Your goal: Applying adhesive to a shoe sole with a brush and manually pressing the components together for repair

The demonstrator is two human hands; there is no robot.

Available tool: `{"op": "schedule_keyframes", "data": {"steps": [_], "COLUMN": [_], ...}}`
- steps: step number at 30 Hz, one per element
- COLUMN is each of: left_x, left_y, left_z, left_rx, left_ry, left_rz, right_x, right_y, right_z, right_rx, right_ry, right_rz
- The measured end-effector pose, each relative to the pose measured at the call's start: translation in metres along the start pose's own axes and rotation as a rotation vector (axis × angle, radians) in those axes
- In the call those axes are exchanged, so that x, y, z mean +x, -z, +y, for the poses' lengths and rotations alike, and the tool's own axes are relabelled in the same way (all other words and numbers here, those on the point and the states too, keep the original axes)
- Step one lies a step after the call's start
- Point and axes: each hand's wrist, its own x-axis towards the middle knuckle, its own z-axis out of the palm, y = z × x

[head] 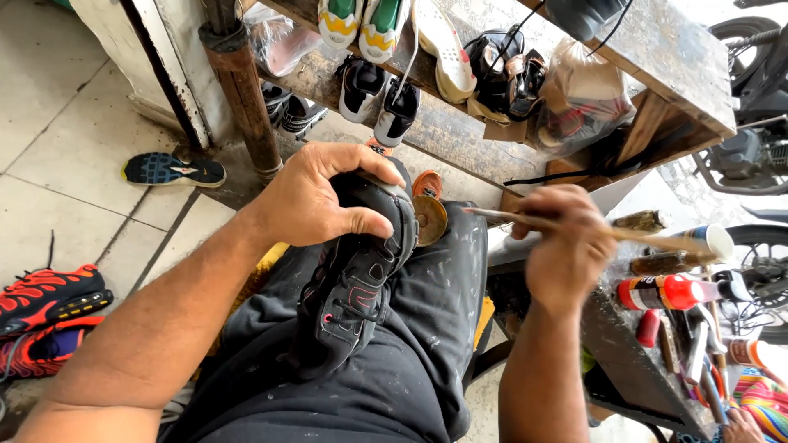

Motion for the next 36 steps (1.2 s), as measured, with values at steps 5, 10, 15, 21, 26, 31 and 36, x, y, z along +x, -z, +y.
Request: {"op": "schedule_keyframes", "data": {"steps": [5, 10, 15, 21, 26, 31, 36], "left_x": [-0.003, 0.001, 0.002, 0.003, 0.005, 0.004, -0.001], "left_y": [-0.01, -0.017, -0.017, -0.012, -0.011, -0.014, -0.015], "left_z": [-0.007, -0.01, -0.005, -0.008, -0.01, -0.017, -0.032], "left_rx": [0.079, 0.127, 0.213, 0.244, 0.279, 0.329, 0.308], "left_ry": [0.043, 0.124, 0.116, 0.108, 0.161, 0.14, 0.164], "left_rz": [0.044, 0.063, 0.04, 0.012, 0.019, 0.025, 0.069], "right_x": [-0.016, -0.011, -0.006, -0.003, -0.015, -0.023, -0.018], "right_y": [-0.005, -0.023, -0.048, -0.055, -0.059, -0.061, -0.05], "right_z": [-0.051, -0.053, -0.061, -0.073, -0.075, -0.07, -0.071], "right_rx": [0.178, 0.151, 0.08, -0.013, -0.095, -0.197, -0.05], "right_ry": [0.134, 0.391, 0.471, 0.466, 0.468, 0.36, 0.183], "right_rz": [0.094, -0.057, -0.078, -0.141, -0.253, -0.297, -0.337]}}
